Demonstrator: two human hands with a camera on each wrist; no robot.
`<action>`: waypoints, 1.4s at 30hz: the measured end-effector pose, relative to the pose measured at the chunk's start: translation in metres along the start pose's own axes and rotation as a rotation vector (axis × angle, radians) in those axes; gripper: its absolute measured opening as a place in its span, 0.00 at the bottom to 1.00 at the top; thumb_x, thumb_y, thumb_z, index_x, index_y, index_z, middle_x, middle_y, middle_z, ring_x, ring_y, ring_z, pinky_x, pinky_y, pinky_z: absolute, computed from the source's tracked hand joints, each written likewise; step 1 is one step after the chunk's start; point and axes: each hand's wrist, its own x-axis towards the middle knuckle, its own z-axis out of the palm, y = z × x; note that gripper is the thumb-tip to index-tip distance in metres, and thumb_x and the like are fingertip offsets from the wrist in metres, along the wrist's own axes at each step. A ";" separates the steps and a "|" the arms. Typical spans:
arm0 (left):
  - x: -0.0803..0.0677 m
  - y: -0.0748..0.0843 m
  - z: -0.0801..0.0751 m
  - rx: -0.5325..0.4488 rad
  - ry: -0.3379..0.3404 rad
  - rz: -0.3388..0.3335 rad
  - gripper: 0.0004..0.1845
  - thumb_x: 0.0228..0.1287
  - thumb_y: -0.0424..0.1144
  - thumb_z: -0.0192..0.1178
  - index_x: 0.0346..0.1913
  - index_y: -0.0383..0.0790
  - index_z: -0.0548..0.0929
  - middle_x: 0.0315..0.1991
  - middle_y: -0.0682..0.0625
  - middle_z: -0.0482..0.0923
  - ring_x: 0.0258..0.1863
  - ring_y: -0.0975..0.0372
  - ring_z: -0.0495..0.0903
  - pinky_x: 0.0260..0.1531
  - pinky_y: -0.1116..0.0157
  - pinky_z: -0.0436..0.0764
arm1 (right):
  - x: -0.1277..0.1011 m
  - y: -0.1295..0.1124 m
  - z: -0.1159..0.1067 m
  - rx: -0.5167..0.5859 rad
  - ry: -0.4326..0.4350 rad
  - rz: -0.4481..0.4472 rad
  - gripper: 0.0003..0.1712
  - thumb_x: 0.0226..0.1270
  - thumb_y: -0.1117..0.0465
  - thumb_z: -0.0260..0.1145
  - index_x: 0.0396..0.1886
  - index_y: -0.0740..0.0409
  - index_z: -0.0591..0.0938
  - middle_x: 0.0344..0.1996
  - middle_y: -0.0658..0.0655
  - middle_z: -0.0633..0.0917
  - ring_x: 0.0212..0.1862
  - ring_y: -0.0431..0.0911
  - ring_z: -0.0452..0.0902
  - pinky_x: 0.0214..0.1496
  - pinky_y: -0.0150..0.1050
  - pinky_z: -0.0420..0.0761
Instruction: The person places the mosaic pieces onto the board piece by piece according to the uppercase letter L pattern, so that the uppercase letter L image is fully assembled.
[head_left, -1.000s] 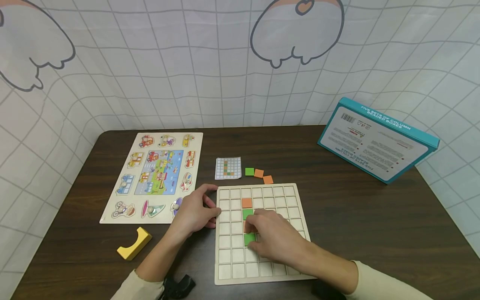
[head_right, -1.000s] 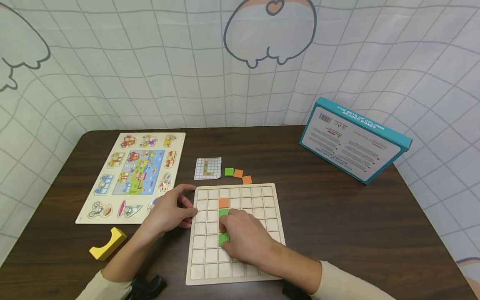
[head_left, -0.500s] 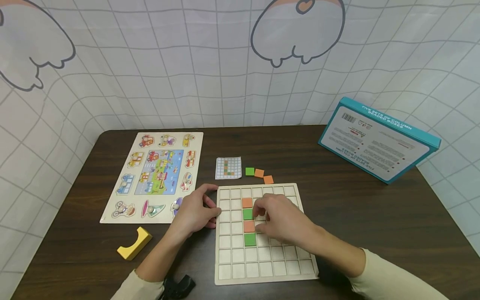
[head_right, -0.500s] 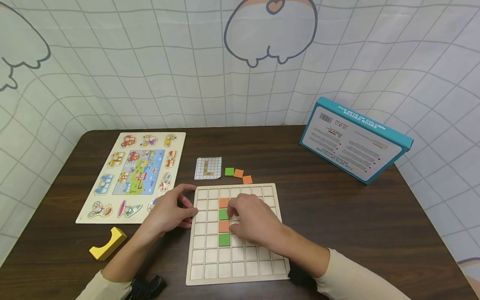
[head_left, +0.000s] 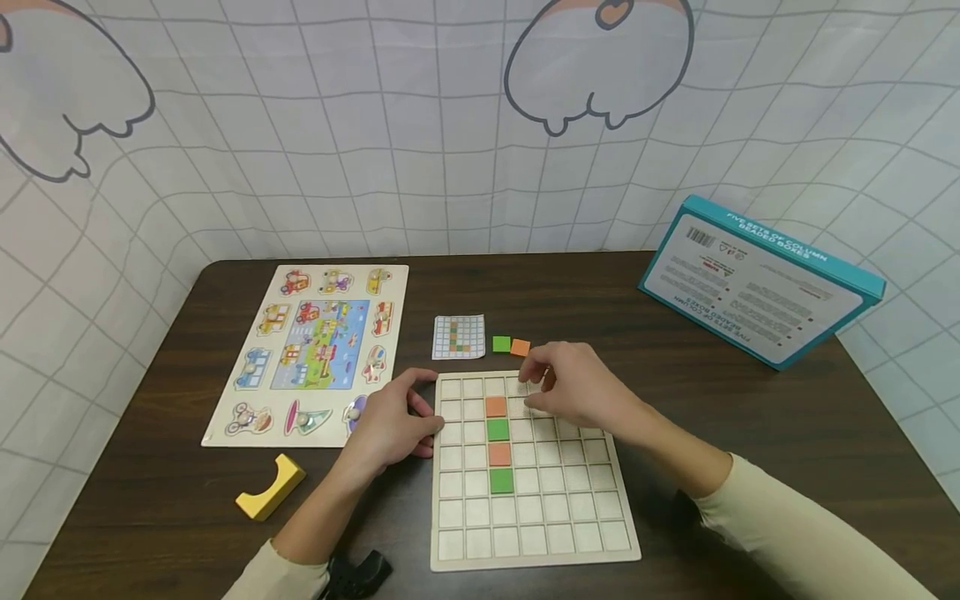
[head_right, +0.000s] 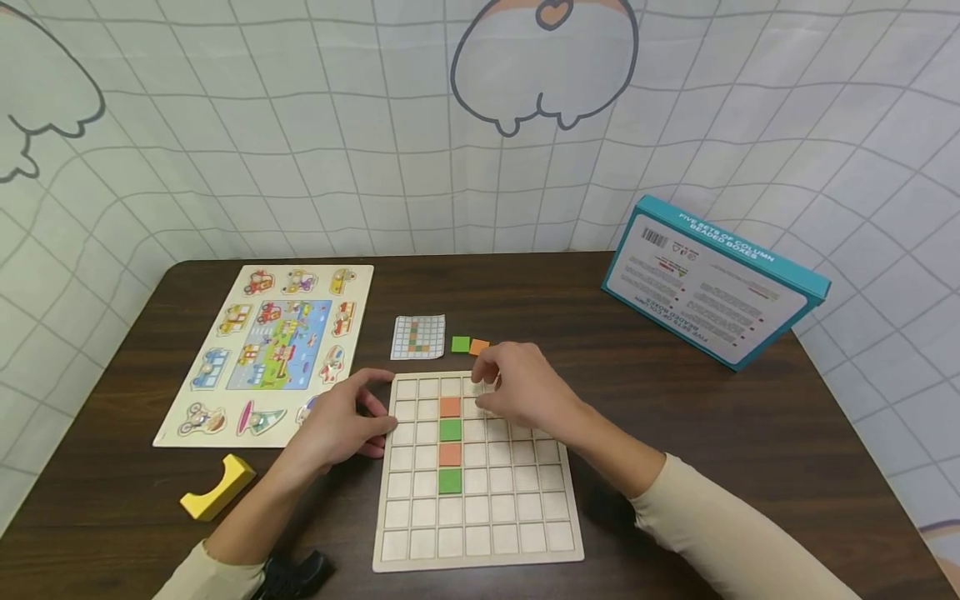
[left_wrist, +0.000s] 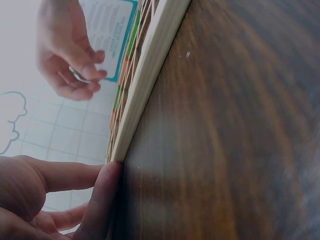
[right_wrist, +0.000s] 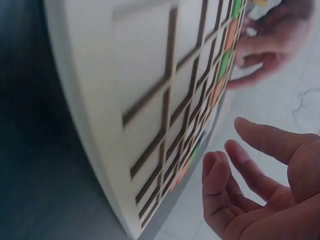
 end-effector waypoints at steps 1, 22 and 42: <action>0.000 0.000 0.000 0.001 0.000 0.001 0.32 0.61 0.26 0.69 0.69 0.40 0.75 0.35 0.42 0.79 0.17 0.60 0.84 0.19 0.61 0.89 | 0.003 0.002 -0.002 0.005 0.005 0.008 0.10 0.60 0.65 0.78 0.41 0.55 0.88 0.32 0.49 0.85 0.34 0.43 0.78 0.39 0.37 0.81; 0.000 -0.001 0.000 -0.010 0.007 -0.001 0.32 0.60 0.25 0.69 0.69 0.41 0.76 0.35 0.42 0.79 0.17 0.61 0.84 0.20 0.61 0.89 | 0.062 0.026 -0.013 0.078 0.022 0.054 0.16 0.59 0.67 0.76 0.48 0.59 0.88 0.42 0.58 0.86 0.44 0.49 0.80 0.49 0.43 0.84; 0.001 -0.002 0.000 -0.007 0.005 0.003 0.32 0.60 0.25 0.69 0.69 0.41 0.76 0.35 0.42 0.79 0.17 0.61 0.84 0.20 0.61 0.89 | 0.076 0.031 -0.005 0.041 -0.013 0.039 0.14 0.57 0.68 0.77 0.44 0.60 0.88 0.38 0.57 0.86 0.44 0.51 0.78 0.48 0.44 0.81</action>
